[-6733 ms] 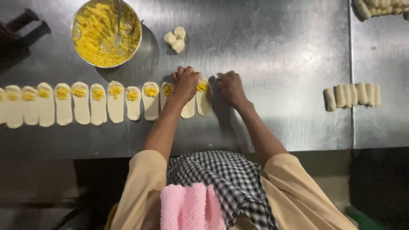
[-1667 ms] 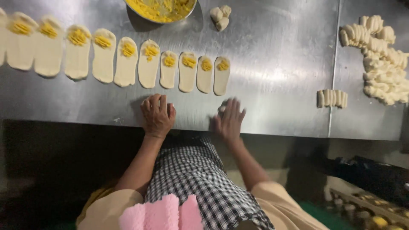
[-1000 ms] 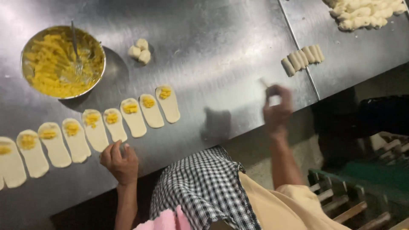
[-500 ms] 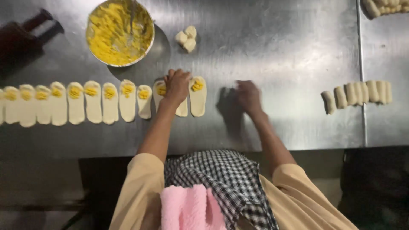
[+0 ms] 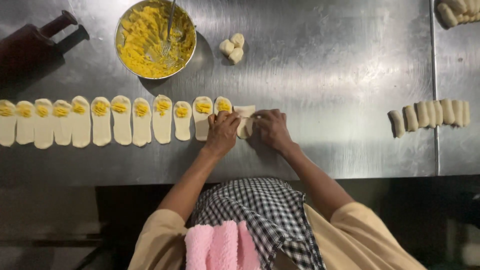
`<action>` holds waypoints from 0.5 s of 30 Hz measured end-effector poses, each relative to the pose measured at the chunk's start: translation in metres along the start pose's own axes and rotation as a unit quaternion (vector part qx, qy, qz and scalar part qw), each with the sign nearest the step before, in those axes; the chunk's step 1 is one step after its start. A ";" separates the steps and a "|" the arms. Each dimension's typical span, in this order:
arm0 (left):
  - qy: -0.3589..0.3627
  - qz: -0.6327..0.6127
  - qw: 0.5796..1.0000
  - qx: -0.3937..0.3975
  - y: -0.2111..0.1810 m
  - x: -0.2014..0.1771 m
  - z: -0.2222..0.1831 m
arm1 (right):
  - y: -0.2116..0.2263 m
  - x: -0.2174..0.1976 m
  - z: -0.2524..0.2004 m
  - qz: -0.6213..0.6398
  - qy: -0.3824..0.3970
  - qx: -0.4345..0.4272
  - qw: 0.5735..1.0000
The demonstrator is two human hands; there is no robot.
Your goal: The recorder spoons yellow filling onto pieces of dough and then rolls them into cylindrical shapes.
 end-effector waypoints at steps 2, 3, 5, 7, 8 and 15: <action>-0.010 -0.057 0.997 -0.045 0.008 0.001 0.005 | -0.025 0.007 0.009 0.029 -0.022 0.048 0.998; -0.014 -0.112 0.990 -0.089 0.014 0.002 0.003 | -0.040 0.011 0.007 0.062 -0.044 0.099 0.992; -0.047 -0.089 0.990 -0.101 0.015 -0.022 0.020 | -0.021 0.001 0.024 0.046 -0.038 0.104 0.993; -0.091 -0.061 0.988 -0.110 0.021 -0.034 0.034 | -0.020 0.006 0.037 0.025 -0.039 0.102 0.994; -0.036 -0.080 0.990 -0.110 0.026 -0.019 0.041 | -0.037 0.025 0.037 0.001 -0.002 0.150 0.989; 0.016 -0.261 0.935 -0.239 0.038 0.069 0.032 | -0.034 0.067 0.003 -0.005 -0.083 0.228 0.970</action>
Point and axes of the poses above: each hand's wrist, its own z-axis towards the middle knuckle, its own x-axis out of the palm, y = z × x, the point moved 8 cm from there along z, towards the middle knuckle, and after that the axes turned 11 degrees about y, right-handed, at the moved point
